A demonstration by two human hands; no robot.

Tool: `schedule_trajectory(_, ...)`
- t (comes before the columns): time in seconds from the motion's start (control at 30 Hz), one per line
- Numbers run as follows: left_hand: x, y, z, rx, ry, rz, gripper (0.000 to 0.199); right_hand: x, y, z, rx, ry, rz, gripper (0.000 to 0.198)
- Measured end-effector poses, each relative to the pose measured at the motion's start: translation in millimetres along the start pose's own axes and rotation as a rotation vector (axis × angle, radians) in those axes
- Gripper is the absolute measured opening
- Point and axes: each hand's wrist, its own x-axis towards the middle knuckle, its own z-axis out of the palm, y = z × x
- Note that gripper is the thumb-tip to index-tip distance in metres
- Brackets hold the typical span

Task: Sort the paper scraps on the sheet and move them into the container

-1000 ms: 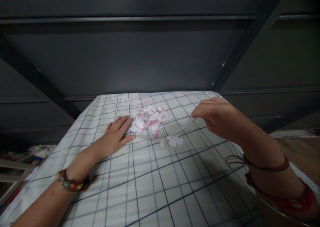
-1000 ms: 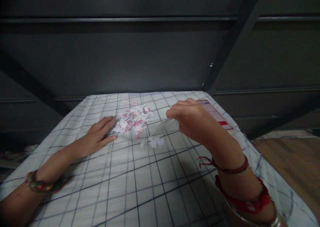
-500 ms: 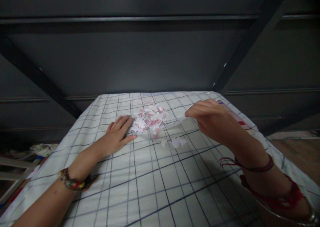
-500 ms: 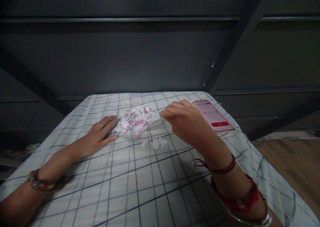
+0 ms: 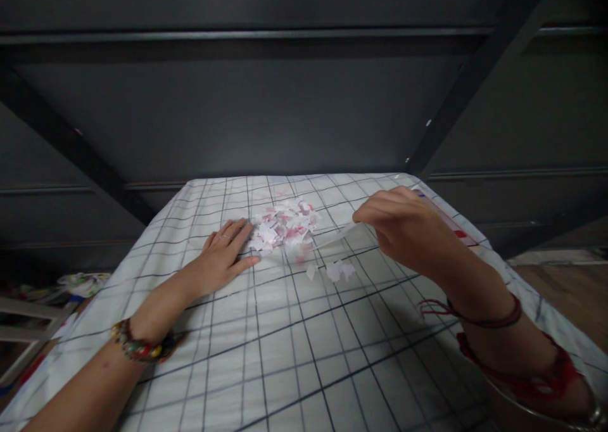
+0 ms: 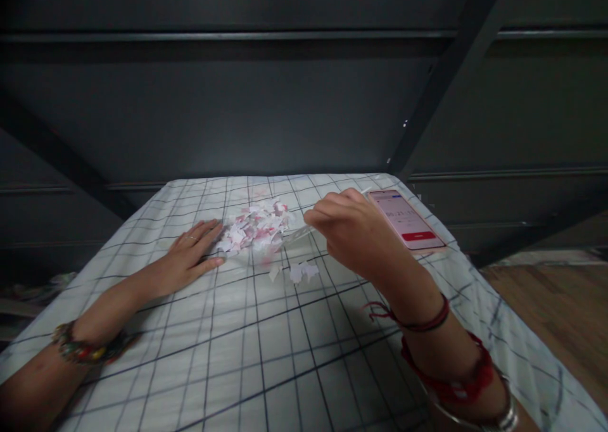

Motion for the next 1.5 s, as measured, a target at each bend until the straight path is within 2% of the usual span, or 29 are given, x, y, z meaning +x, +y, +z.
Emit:
schedule_trajectory(0.3, -0.6, -0.2, 0.3, -0.015, 0.016, 0.011, 0.077, -2.8, 4.5, -1.3, 0.021, -0.058, 0.008, 0.030)
schedule_trajectory(0.6, -0.3, 5.5, -4.2, -0.015, -0.022, -0.009, 0.086, -2.4, 3.7, -3.3, 0.000, -0.081, 0.001, 0.030)
schedule_trajectory(0.93, -1.2, 4.2, -3.8, -0.023, -0.018, 0.004, 0.085, -13.1, 26.6, -7.3, 0.018, -0.101, 0.010, 0.028)
schedule_trajectory(1.13, -1.3, -0.6, -0.7, -0.026, -0.002, 0.018, 0.078, -15.1, 27.1, -7.4, 0.018, -0.021, 0.019, 0.029)
schedule_trajectory(1.3, -1.0, -0.7, 0.4, -0.017, 0.012, 0.022, 0.077, -13.9, 27.4, -6.7, 0.029, -0.031, -0.009, 0.028)
schedule_trajectory(1.5, -1.3, 1.9, -2.5, -0.015, -0.011, 0.007, 0.079, -11.7, 23.9, -5.6, -0.048, -0.028, 0.048, 0.027)
